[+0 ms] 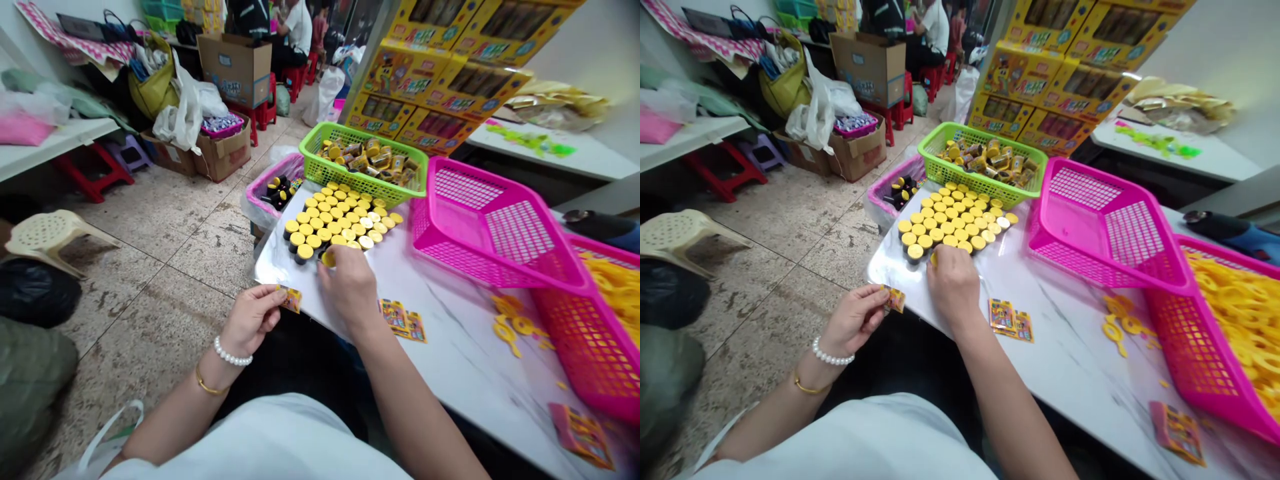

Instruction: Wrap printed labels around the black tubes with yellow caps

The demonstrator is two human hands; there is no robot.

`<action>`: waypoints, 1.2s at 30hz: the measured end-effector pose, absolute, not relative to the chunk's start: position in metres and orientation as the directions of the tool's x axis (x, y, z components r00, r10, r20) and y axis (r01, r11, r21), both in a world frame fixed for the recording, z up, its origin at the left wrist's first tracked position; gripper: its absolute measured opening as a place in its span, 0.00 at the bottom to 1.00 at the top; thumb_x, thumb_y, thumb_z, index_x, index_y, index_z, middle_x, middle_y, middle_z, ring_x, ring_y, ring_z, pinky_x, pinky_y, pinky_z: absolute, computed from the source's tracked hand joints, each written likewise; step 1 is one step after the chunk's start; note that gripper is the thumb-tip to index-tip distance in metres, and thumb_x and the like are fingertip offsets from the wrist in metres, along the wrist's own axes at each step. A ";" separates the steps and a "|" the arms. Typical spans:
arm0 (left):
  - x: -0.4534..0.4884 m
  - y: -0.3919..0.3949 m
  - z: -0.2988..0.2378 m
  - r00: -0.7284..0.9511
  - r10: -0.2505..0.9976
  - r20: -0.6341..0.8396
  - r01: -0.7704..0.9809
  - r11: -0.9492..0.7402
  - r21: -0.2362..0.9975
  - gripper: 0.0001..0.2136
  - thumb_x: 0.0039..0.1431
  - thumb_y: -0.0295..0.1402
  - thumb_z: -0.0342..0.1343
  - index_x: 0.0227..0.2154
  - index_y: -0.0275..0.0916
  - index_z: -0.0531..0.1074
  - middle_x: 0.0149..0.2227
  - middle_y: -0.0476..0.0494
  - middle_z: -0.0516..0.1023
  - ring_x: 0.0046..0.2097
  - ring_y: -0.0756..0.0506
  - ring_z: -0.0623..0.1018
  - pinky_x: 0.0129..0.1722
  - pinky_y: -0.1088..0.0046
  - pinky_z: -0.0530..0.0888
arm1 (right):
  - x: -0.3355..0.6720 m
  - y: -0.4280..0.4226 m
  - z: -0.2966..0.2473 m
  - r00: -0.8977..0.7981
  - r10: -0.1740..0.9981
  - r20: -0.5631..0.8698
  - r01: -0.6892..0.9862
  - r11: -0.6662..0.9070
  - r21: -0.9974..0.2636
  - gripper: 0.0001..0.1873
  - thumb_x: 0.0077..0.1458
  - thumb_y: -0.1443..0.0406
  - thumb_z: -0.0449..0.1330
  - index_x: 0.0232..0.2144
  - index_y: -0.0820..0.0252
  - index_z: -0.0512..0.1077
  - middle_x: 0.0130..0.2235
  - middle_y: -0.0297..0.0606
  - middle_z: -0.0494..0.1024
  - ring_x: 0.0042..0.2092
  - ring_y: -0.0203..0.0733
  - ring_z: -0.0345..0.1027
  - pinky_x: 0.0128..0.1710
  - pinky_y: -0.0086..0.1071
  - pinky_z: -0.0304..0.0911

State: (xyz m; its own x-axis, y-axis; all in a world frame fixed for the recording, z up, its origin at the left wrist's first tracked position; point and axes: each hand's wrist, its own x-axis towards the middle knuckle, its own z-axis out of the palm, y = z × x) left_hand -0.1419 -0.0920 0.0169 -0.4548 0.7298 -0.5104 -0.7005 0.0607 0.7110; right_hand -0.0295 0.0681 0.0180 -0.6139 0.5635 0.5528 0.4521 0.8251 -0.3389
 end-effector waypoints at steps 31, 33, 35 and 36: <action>-0.126 -0.062 0.030 -0.395 0.786 -0.476 -0.805 -0.046 0.592 0.15 0.42 0.36 0.75 0.26 0.34 0.76 0.27 0.47 0.76 0.19 0.61 0.56 0.15 0.83 0.47 | 0.002 0.021 0.034 -0.513 0.848 0.128 0.126 0.223 -0.967 0.15 0.54 0.56 0.66 0.39 0.56 0.70 0.44 0.43 0.84 0.42 0.45 0.81 0.45 0.36 0.76; -0.124 -0.063 0.028 -0.454 0.781 -0.430 -0.733 -0.052 0.679 0.18 0.38 0.40 0.76 0.24 0.34 0.75 0.24 0.49 0.74 0.18 0.61 0.56 0.15 0.83 0.48 | 0.003 0.022 0.039 -0.527 0.812 0.251 0.170 0.390 -0.905 0.13 0.53 0.57 0.66 0.37 0.55 0.71 0.36 0.39 0.84 0.36 0.43 0.81 0.38 0.33 0.77; -0.125 -0.060 0.019 -0.494 0.771 -0.401 -0.657 -0.029 0.753 0.22 0.39 0.49 0.74 0.23 0.34 0.75 0.15 0.53 0.66 0.15 0.60 0.54 0.14 0.81 0.46 | 0.002 0.027 0.041 -0.558 0.761 0.331 0.149 0.484 -0.862 0.11 0.52 0.56 0.66 0.33 0.54 0.73 0.27 0.34 0.81 0.28 0.42 0.78 0.29 0.29 0.75; -0.130 -0.056 0.013 -0.494 0.774 -0.397 -0.634 -0.007 0.773 0.25 0.40 0.54 0.71 0.24 0.34 0.75 0.12 0.55 0.61 0.14 0.59 0.52 0.14 0.80 0.45 | -0.001 0.031 0.039 -0.581 0.738 0.343 0.115 0.491 -0.863 0.11 0.51 0.55 0.66 0.32 0.54 0.73 0.28 0.34 0.82 0.28 0.42 0.79 0.30 0.28 0.76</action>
State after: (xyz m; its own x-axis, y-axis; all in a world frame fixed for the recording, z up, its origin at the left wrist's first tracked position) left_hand -0.1297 -0.0557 0.0134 -0.4937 0.7736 -0.3973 -0.6339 -0.0074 0.7734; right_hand -0.0012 0.0306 0.0395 -0.5811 0.7381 0.3428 0.1146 0.4912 -0.8635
